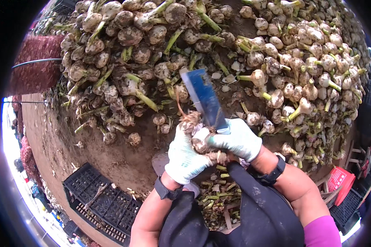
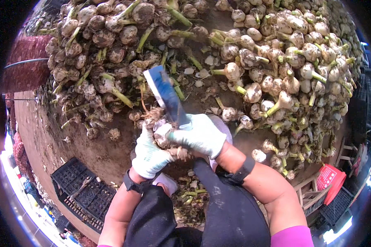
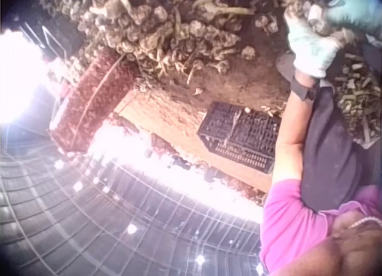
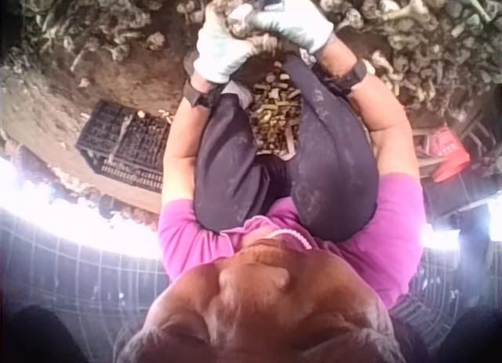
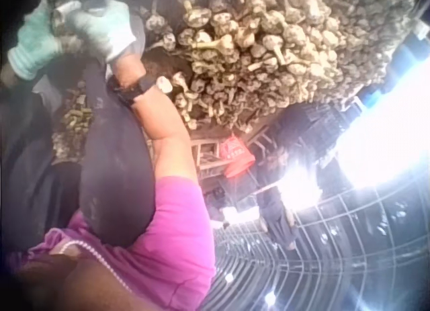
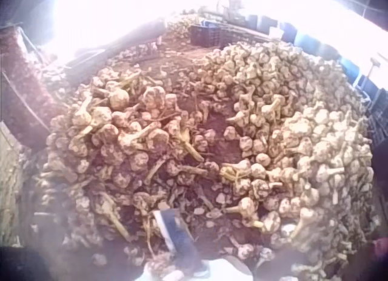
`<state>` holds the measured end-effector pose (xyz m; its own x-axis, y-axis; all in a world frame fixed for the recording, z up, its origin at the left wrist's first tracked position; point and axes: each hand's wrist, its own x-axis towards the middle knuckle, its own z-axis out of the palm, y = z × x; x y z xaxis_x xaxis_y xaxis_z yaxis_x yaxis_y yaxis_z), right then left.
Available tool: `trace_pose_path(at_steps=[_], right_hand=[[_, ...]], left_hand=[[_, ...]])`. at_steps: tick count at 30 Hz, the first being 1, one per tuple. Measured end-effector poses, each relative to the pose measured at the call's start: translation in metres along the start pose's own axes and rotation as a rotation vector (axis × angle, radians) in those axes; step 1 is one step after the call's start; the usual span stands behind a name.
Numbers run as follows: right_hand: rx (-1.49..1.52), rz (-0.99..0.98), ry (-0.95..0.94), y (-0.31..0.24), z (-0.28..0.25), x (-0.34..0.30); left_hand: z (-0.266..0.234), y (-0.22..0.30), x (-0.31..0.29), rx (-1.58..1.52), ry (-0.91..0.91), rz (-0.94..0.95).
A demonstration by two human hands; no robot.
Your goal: Trimming roots and stalks of garlic bulbs using a cleaver in an agricultural setting.
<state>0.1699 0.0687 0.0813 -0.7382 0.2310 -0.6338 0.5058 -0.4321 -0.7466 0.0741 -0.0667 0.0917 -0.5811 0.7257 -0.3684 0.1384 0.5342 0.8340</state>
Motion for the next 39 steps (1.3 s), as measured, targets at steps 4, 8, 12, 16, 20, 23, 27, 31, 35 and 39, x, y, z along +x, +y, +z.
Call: trace_pose_path(at_steps=[4, 8, 12, 16, 20, 23, 27, 31, 35, 39], right_hand=[[-0.087, -0.18, 0.049, -0.009, 0.002, -0.006], [-0.522, -0.414, 0.061, -0.008, -0.012, -0.008], [-0.684, -0.52, 0.238, 0.0, -0.011, -0.009], [-0.757, -0.782, 0.321, 0.005, -0.016, -0.009], [-0.847, -0.817, 0.31, 0.01, -0.017, -0.009], [-0.947, -0.875, 0.321, 0.017, -0.022, -0.003], [-1.058, -0.398, 0.286, 0.044, -0.051, 0.005], [-0.809, -0.424, 0.469, 0.052, -0.061, -0.004], [-0.442, -0.223, 0.547, 0.036, -0.064, -0.002], [-0.474, -0.191, 0.554, 0.026, -0.059, -0.002]], left_hand=[[0.007, 0.01, 0.0, -0.682, 0.203, -0.217], [-0.002, -0.023, 0.002, -1.158, -0.09, -0.151], [0.003, -0.018, 0.001, -1.008, -0.049, -0.321], [-0.003, -0.031, 0.003, -1.081, -0.137, -0.29], [-0.001, -0.035, 0.004, -1.101, -0.13, -0.327], [0.002, -0.005, -0.002, -0.767, 0.063, -0.306], [-0.018, -0.012, 0.007, -0.801, 0.148, -0.111], [-0.027, -0.015, 0.032, -0.686, 0.304, -0.129], [-0.01, 0.047, 0.047, -0.567, -0.125, 0.203], [-0.014, -0.004, 0.087, 1.072, 0.121, 0.332]])
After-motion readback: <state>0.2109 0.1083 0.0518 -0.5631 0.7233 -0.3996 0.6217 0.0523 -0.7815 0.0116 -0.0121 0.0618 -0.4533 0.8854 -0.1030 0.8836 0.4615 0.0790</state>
